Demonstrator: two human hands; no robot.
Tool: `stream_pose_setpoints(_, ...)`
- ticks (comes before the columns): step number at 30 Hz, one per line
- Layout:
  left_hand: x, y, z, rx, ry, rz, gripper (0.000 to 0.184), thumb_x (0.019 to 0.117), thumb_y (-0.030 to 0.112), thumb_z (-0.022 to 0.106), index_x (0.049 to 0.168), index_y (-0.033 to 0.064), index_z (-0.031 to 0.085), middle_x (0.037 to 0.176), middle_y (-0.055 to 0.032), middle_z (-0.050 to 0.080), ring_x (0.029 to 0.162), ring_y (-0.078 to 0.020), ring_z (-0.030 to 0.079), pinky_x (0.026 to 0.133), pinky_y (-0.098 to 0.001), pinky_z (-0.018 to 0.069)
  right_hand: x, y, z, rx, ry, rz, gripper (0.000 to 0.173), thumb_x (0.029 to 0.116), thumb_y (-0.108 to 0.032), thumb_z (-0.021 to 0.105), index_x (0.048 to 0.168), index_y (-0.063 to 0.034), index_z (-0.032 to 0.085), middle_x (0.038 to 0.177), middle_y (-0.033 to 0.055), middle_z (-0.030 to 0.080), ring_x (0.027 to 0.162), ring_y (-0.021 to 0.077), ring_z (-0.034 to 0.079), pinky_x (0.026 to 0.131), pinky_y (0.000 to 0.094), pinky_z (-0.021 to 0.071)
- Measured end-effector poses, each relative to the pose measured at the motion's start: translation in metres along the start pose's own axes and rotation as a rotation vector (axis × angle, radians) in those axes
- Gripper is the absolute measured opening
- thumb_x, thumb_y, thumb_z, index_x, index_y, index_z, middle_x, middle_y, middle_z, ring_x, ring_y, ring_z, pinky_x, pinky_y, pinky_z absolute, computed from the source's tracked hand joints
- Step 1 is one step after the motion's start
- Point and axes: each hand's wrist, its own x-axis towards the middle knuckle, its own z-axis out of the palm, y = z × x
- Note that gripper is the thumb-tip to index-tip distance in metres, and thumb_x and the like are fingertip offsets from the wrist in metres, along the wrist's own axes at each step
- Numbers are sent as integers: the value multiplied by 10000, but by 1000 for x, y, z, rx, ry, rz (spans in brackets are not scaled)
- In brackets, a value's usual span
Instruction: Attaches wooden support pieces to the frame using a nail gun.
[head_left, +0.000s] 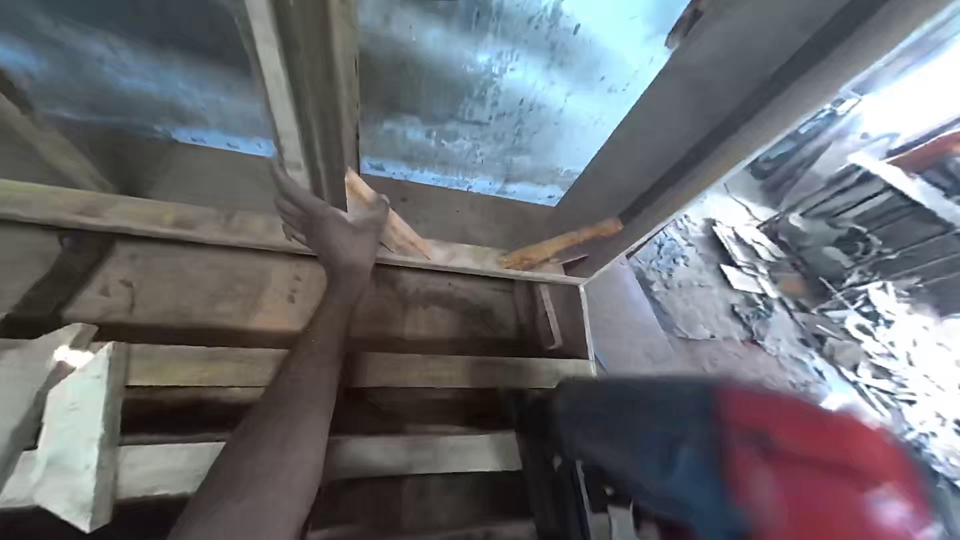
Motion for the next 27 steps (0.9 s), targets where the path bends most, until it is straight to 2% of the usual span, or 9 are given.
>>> stream_pose_setpoints(2,1,0,1,-7,9,1,1443,566,637,888,1637,76,101,1595,-263,327,1471,-403,344,1206,-555,306,50,-36,-15,266,-83,62,128,915,-179,710,1027,-123,733,726,17,685,604,133,653,614,346,599)
stream_pose_setpoints(5,2,1,2,-6,30,8,1416,557,614,892,1638,104,133,1588,-243,348,1461,-402,357,1185,-609,291,134,-50,-22,517,-354,26,197,931,-234,642,1085,-129,704,704,-13,615,608,105,637,632,315,602)
stream_pose_setpoints(8,3,1,1,-6,31,-13,1406,549,616,889,1629,102,150,1548,-256,379,1427,-414,383,1169,-607,310,197,-63,-12,472,-242,122,147,868,-224,603,818,-113,683,628,4,574,541,108,603,564,300,577)
stream_pose_setpoints(9,3,2,0,-19,18,-24,1416,560,610,893,1635,91,133,1555,-269,366,1435,-429,369,1176,-617,299,215,-65,-11,439,-214,150,157,860,-226,583,783,-111,658,621,6,561,529,107,588,546,294,565)
stream_pose_setpoints(11,2,2,1,-13,27,-16,1405,569,618,883,1634,81,140,1543,-271,378,1420,-438,379,1154,-624,311,244,-67,-11,413,-225,176,146,857,-206,578,874,-96,671,630,11,559,526,112,590,541,302,576)
stream_pose_setpoints(12,2,1,2,-20,28,-9,1398,571,624,882,1630,84,147,1535,-272,384,1413,-441,384,1149,-630,316,255,-69,-11,397,-225,184,142,861,-196,571,873,-93,668,629,16,563,524,115,595,539,305,580)
stream_pose_setpoints(16,3,-2,5,-19,53,11,1408,554,620,880,1627,58,161,1508,-269,406,1389,-426,405,1149,-604,323,277,-76,-3,322,-231,254,193,851,-200,562,672,-133,590,596,3,545,512,110,576,524,288,550)
stream_pose_setpoints(21,5,-2,3,-22,60,28,1378,560,582,882,1612,37,178,1482,-271,425,1375,-418,421,1140,-560,361,285,-86,-3,247,-272,307,161,836,-189,554,692,-129,595,602,5,549,512,116,583,529,302,564)
stream_pose_setpoints(27,6,-1,2,-36,63,9,1363,555,580,879,1615,65,195,1477,-262,436,1369,-424,429,1120,-605,362,286,-91,-1,257,-249,335,148,809,-174,563,666,-136,573,592,6,536,504,112,570,516,288,545)
